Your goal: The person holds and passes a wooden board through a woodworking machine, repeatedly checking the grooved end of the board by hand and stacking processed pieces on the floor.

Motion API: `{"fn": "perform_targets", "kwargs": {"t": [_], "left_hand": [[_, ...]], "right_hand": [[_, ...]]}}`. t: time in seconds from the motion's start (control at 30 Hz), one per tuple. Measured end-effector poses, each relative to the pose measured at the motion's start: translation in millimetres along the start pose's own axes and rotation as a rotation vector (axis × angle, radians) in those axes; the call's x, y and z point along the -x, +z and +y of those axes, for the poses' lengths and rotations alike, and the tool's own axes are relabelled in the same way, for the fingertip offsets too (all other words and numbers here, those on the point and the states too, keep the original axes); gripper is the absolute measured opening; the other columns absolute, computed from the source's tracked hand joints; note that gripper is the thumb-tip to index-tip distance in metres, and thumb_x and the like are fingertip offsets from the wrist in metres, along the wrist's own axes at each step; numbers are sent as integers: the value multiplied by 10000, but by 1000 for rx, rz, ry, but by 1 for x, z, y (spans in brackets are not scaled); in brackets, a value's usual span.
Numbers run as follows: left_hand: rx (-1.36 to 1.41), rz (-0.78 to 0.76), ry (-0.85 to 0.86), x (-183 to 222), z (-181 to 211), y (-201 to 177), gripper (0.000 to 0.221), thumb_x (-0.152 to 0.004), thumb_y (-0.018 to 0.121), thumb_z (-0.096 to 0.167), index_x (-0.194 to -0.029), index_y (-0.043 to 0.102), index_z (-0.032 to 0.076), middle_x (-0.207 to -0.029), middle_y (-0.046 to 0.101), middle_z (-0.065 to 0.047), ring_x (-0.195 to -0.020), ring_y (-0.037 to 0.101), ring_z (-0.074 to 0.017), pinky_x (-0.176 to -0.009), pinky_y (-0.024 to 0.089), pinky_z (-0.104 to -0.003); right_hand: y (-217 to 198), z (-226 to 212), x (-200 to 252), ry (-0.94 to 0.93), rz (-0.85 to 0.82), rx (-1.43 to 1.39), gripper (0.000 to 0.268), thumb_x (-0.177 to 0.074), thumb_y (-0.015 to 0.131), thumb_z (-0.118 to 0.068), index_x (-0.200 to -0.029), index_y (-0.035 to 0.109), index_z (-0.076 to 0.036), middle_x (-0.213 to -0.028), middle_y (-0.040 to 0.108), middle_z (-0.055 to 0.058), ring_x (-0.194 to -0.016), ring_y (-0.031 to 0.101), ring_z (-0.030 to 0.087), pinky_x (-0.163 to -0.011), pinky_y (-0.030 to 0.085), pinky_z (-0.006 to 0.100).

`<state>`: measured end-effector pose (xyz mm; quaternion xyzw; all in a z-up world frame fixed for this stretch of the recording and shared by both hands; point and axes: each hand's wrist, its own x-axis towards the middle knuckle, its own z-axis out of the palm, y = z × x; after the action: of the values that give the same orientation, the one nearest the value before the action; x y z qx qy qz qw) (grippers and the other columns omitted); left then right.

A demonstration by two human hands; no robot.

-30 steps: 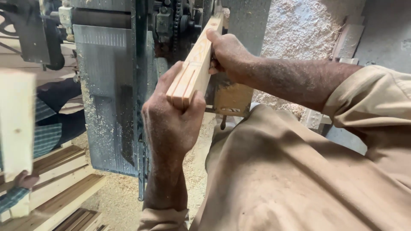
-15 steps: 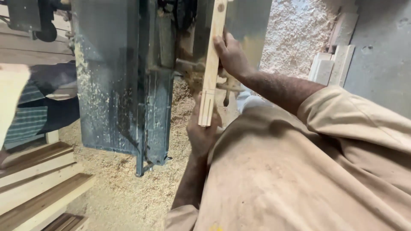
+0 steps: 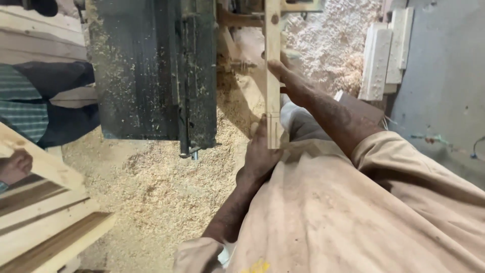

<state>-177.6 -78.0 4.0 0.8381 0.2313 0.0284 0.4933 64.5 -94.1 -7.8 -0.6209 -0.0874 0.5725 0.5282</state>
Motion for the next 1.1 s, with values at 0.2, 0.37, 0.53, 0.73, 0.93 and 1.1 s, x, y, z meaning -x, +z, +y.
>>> {"fn": "perform_targets", "kwargs": {"t": [0.2,0.37,0.53,0.73,0.93,1.1], "left_hand": [[-121,-137,288,12,107,-84,580,-900,798,224,-1406,610,9,-1472,618,-150,-1310,637,-341,-1091,548,-447],[177,139,458,15,172,-150,517,-907,774,178,-1377,626,17,-1435,641,-125,-1294,667,-321,-1089,582,-424],[248,28,329,42,169,-127,551,-913,773,206,-1396,592,13,-1443,624,-137,-1299,658,-323,-1086,577,-427],[203,-180,173,122,131,-78,594,-919,773,240,-1419,551,8,-1452,604,-151,-1305,647,-325,-1083,573,-430],[123,-304,97,223,119,-71,640,-926,773,274,-1443,510,3,-1462,583,-165,-1310,636,-328,-1080,568,-433],[117,-387,90,289,121,-69,680,-931,773,302,-1462,476,-1,-1470,566,-177,-1315,626,-330,-1078,564,-436]], "right_hand": [[-34,56,85,-187,81,148,1118,-889,548,-752,-1686,97,-110,-1653,327,286,-1501,375,440,-1207,344,574],[-61,126,161,-159,194,130,1062,-925,703,-452,-1690,54,-105,-1613,394,285,-1439,466,393,-1176,411,492],[-50,187,244,-69,385,139,1033,-933,751,-311,-1681,67,-113,-1541,471,276,-1374,541,349,-1152,470,457],[-33,266,325,-205,529,-1,1008,-1009,731,-332,-1685,30,-70,-1583,439,278,-1431,519,361,-1160,491,483],[8,324,420,-258,555,53,1060,-1005,726,-402,-1697,-7,-75,-1548,491,248,-1376,573,340,-1145,496,478],[43,358,499,-247,654,106,1132,-954,790,-454,-1716,30,-103,-1621,442,245,-1430,538,344,-1186,469,512]]}}
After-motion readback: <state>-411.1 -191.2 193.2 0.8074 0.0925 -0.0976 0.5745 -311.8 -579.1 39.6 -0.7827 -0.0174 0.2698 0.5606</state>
